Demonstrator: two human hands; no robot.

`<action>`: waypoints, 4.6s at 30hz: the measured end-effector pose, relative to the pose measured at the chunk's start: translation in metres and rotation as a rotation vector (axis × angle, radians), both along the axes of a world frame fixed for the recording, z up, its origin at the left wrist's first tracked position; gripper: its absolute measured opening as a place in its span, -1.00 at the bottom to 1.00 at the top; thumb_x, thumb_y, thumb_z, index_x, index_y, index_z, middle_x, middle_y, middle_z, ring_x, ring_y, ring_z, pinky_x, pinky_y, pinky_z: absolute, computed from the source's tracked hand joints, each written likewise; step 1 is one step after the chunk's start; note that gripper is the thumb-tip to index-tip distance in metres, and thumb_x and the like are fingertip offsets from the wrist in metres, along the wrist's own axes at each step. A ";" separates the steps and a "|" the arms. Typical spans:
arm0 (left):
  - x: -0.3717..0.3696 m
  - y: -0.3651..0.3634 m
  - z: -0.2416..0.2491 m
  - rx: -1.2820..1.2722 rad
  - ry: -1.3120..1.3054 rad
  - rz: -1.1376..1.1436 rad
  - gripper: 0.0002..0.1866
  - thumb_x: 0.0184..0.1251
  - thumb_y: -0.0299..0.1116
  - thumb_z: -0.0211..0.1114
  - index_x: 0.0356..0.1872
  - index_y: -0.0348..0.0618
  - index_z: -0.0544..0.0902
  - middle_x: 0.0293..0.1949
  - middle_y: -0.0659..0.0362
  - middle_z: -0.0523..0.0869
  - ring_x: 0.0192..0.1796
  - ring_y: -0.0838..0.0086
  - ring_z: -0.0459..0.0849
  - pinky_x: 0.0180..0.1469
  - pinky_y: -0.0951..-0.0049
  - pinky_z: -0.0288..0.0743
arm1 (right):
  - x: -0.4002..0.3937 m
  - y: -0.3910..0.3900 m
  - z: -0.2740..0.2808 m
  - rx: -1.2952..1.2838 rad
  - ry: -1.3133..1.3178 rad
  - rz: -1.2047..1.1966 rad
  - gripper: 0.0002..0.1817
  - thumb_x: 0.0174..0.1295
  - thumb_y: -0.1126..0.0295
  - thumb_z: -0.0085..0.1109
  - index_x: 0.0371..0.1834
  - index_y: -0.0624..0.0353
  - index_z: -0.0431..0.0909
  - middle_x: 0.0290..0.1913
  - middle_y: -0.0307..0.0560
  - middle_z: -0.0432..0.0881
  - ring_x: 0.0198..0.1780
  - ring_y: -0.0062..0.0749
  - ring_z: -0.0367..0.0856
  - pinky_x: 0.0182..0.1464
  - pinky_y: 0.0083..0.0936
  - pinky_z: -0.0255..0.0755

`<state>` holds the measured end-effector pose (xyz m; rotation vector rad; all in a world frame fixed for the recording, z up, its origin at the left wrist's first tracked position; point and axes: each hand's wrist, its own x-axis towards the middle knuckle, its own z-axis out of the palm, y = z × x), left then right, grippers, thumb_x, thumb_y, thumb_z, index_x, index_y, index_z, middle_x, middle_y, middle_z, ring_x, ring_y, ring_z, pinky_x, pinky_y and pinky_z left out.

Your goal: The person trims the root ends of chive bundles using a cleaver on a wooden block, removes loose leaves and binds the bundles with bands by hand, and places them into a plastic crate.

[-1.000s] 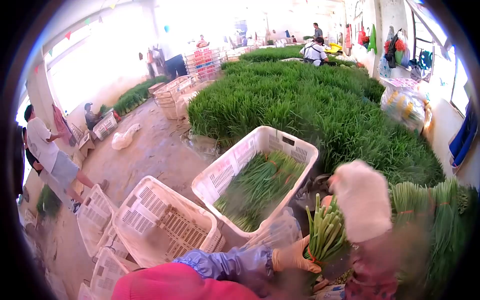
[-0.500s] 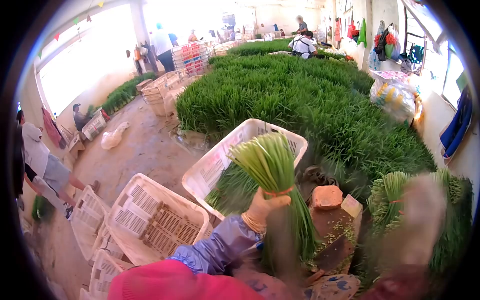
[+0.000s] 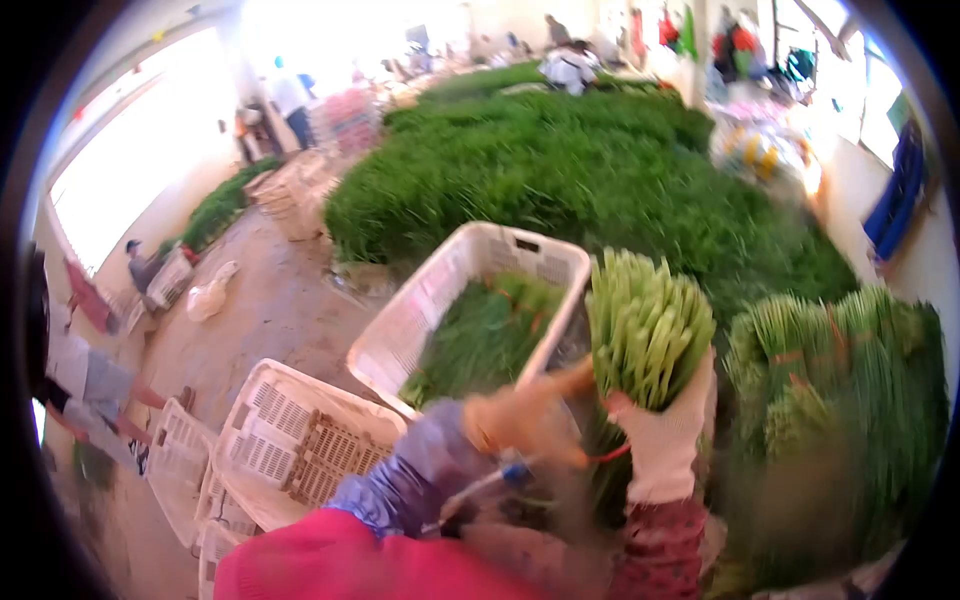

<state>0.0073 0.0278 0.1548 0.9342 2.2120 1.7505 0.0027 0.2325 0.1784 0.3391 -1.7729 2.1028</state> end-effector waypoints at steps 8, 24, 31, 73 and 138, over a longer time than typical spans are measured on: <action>-0.077 0.005 -0.003 0.513 -0.259 -0.311 0.17 -0.15 0.05 0.74 0.53 -0.14 0.32 0.29 0.09 0.59 0.34 0.33 0.52 0.26 0.31 0.44 | -0.020 0.018 0.052 -0.168 0.053 0.270 -0.39 0.14 0.47 0.43 0.27 0.34 0.40 -0.06 -0.04 0.69 -0.03 -0.39 0.69 -0.07 -0.43 0.63; -0.062 -0.025 -0.126 1.099 -0.948 0.371 -0.55 0.41 -0.23 0.43 0.23 -0.19 0.61 0.19 0.06 0.71 0.21 0.15 0.67 0.30 -0.04 0.59 | 0.033 0.036 -0.062 1.324 -0.162 0.084 -0.15 0.05 0.38 0.47 0.48 0.05 0.32 0.02 0.10 0.69 0.04 -0.02 0.72 0.09 -0.25 0.58; -0.039 -0.034 -0.144 0.951 -1.075 0.387 -0.51 0.43 -0.15 0.39 0.28 -0.12 0.60 0.29 0.07 0.65 0.31 0.09 0.60 0.39 -0.16 0.47 | -0.040 0.069 -0.065 1.477 -0.129 0.092 -0.40 0.12 0.41 0.40 0.29 -0.23 0.59 0.03 -0.12 0.75 0.01 -0.09 0.74 0.09 -0.27 0.61; -0.041 0.036 -0.073 -1.043 0.358 0.072 0.39 -0.12 -0.21 0.73 0.66 -0.04 -0.14 0.38 -0.19 0.51 0.34 -0.07 0.56 0.34 0.10 0.44 | 0.094 -0.001 -0.144 1.325 -0.412 0.042 -0.65 0.18 0.39 0.23 0.07 0.04 0.54 -0.02 0.01 0.63 -0.09 -0.03 0.73 -0.13 -0.16 0.67; -0.005 0.028 -0.100 0.106 -0.296 0.463 -0.67 0.37 -0.54 0.41 0.13 -0.35 0.67 -0.12 0.19 0.78 -0.14 0.56 0.69 -0.01 0.54 0.57 | 0.048 0.044 -0.089 0.336 -0.365 -0.332 -0.77 0.32 0.32 0.27 -0.07 0.23 0.67 -0.33 0.06 0.71 -0.34 -0.15 0.68 -0.24 -0.37 0.52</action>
